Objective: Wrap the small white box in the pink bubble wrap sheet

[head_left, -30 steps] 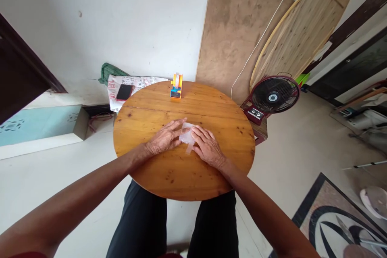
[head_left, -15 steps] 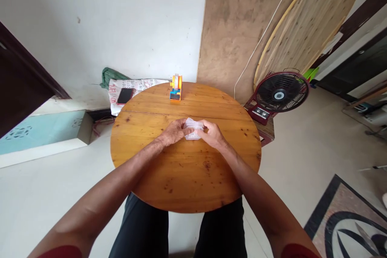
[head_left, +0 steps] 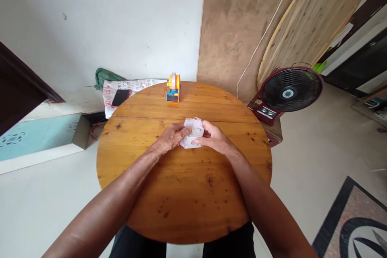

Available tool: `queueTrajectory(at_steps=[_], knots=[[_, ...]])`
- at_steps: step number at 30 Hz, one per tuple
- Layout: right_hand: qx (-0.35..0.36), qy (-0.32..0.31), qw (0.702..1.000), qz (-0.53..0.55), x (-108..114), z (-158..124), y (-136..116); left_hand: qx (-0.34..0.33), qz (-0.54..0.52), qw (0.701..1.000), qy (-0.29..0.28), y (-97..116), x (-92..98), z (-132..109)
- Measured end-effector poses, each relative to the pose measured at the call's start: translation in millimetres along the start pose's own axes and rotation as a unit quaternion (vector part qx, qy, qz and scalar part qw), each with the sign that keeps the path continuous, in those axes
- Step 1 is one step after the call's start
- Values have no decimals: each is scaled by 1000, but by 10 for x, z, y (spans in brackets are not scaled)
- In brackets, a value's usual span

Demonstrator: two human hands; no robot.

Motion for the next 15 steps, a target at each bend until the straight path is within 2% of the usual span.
queueTrajectory(at_steps=[2, 4, 6, 8, 10, 12, 15], knots=[[-7, 14, 1000, 1, -14, 19, 27, -30, 30, 999, 34, 58, 57, -34], [-23, 17, 999, 17, -32, 31, 58, -43, 11, 999, 32, 105, 59, -67], [-33, 28, 998, 40, -25, 33, 67, -34, -75, 996, -24, 122, -23, -86], [-35, 47, 997, 59, 5, 29, 58, -13, -174, 980, -95, 120, -141, -102], [-31, 61, 995, 67, 36, 27, 40, 13, -238, 963, -129, 91, -225, -105], [-26, 65, 995, 67, 53, 28, 25, 35, -272, 953, -127, 45, -267, -91], [-18, 71, 996, 50, 73, 36, 23, 45, -304, 947, -95, 6, -275, -58]])
Point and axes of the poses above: each hand's wrist, its own z-axis towards the middle knuckle, its own x-axis out of the back of the hand, y = z × x, the point moved 7 cm from there along z, towards the middle knuckle, and after that the axes turned 1 degree about z, right-handed, at the moved point
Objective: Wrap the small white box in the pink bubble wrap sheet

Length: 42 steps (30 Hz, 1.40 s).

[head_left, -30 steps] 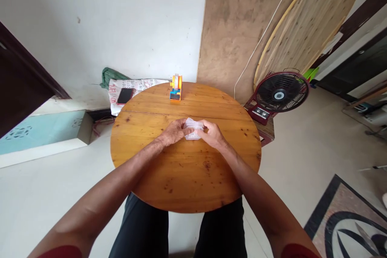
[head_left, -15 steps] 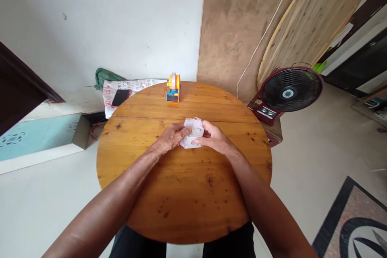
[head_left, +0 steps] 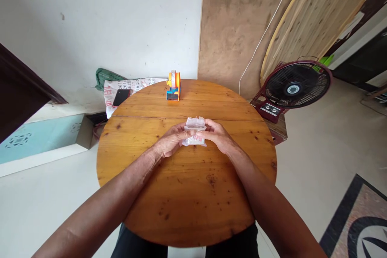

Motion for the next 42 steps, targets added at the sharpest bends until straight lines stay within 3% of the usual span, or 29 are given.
queueTrajectory(at_steps=[7, 15, 25, 29, 35, 42], knots=[[28, 17, 994, -100, 47, 29, 39, -19, -10, 999, 35, 22, 17, 24], [63, 64, 988, -122, 24, 10, -59, -43, -28, 995, 88, 48, 77, 6], [135, 83, 973, -166, 18, -25, -71, -77, -8, 992, 97, 87, 90, -10], [199, 86, 950, -225, -31, -72, -174, -88, 0, 991, 96, 103, 94, -19], [289, 88, 892, -335, -115, -140, -276, -97, 9, 989, 109, 103, 102, -31], [260, 82, 851, -448, -197, -184, -294, -90, -36, 988, 122, 69, 103, -21]])
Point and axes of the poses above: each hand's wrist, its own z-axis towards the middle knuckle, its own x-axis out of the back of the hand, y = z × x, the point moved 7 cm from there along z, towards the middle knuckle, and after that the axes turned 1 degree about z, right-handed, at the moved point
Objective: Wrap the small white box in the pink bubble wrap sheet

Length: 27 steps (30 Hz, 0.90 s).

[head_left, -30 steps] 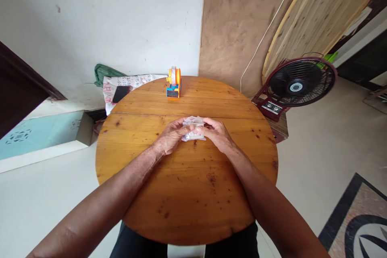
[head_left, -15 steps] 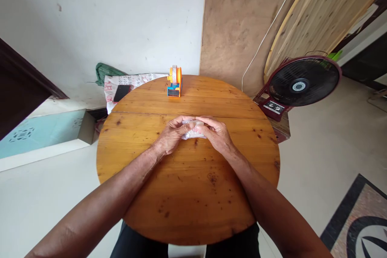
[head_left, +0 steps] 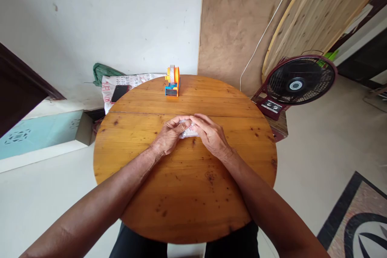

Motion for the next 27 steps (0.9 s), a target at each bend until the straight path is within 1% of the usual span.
queueTrajectory(at_steps=[4, 6, 8, 10, 12, 13, 15, 16, 17, 18, 19, 21, 22, 23, 25, 27], knots=[[-2, -47, 998, -44, -50, -3, -80, 15, -48, 999, 19, -17, 83, 35], [3, -45, 998, -38, -53, -2, -127, 16, -64, 998, 26, -12, 126, 58], [29, -28, 999, -15, -32, -6, -202, 12, -70, 997, 30, 2, 156, 81], [60, 0, 998, 19, 24, -18, -275, 2, -70, 997, 33, 25, 171, 99], [58, 51, 995, 70, 132, -29, -275, -9, -66, 997, 34, 54, 166, 106], [38, 87, 991, 98, 203, -34, -232, -13, -63, 997, 32, 67, 156, 104], [-24, 153, 976, 154, 322, -44, -86, -15, -58, 998, 23, 83, 121, 90], [-58, 168, 968, 179, 345, -45, -6, -12, -54, 998, 15, 84, 99, 80], [-88, 163, 962, 201, 335, -38, 63, -8, -51, 999, 7, 81, 76, 69], [-112, 136, 960, 219, 289, -22, 111, -4, -48, 999, -3, 76, 55, 58], [-129, 95, 960, 228, 221, -4, 133, 1, -43, 999, -12, 67, 36, 49], [-142, 17, 968, 205, 85, 20, 123, 7, -32, 999, -30, 46, 13, 39], [-140, -5, 974, 175, 41, 26, 102, 8, -23, 999, -36, 36, 12, 39], [-133, -15, 981, 142, 15, 33, 77, 7, -13, 999, -38, 28, 18, 42], [-119, -13, 989, 89, -4, 43, 36, 1, 14, 999, -36, 20, 43, 55], [-131, -26, 989, 65, -29, 46, 50, -3, 38, 999, -24, 18, 77, 72]])
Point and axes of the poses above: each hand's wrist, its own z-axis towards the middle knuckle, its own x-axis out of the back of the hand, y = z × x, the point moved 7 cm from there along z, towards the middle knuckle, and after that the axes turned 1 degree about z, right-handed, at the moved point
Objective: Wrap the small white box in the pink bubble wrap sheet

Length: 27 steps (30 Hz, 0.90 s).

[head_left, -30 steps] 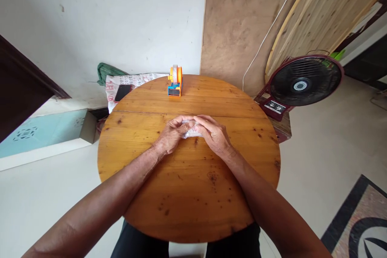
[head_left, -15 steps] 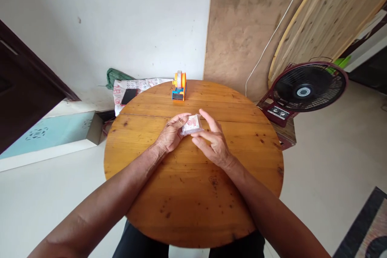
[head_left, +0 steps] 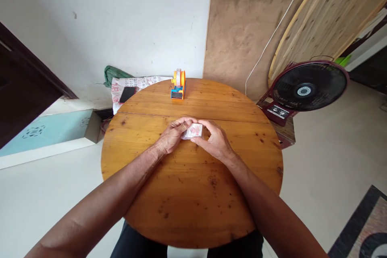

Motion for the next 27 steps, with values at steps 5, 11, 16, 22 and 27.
queueTrajectory(at_steps=[5, 11, 16, 22, 27], knots=[[-85, -97, 990, -48, -56, 18, 166, -1, -22, 998, 51, 1, 98, 35], [-64, -105, 992, -43, -5, 0, 195, -55, -11, 992, 112, 60, 246, 55], [-29, -93, 995, -21, 3, -10, 188, -49, 22, 992, 114, 58, 248, 43], [-15, -73, 997, -31, -16, 19, 148, -23, 96, 993, 67, 13, 148, 23], [-34, -95, 994, -45, -12, 9, 171, -29, 137, 989, 36, -11, 107, 12]])
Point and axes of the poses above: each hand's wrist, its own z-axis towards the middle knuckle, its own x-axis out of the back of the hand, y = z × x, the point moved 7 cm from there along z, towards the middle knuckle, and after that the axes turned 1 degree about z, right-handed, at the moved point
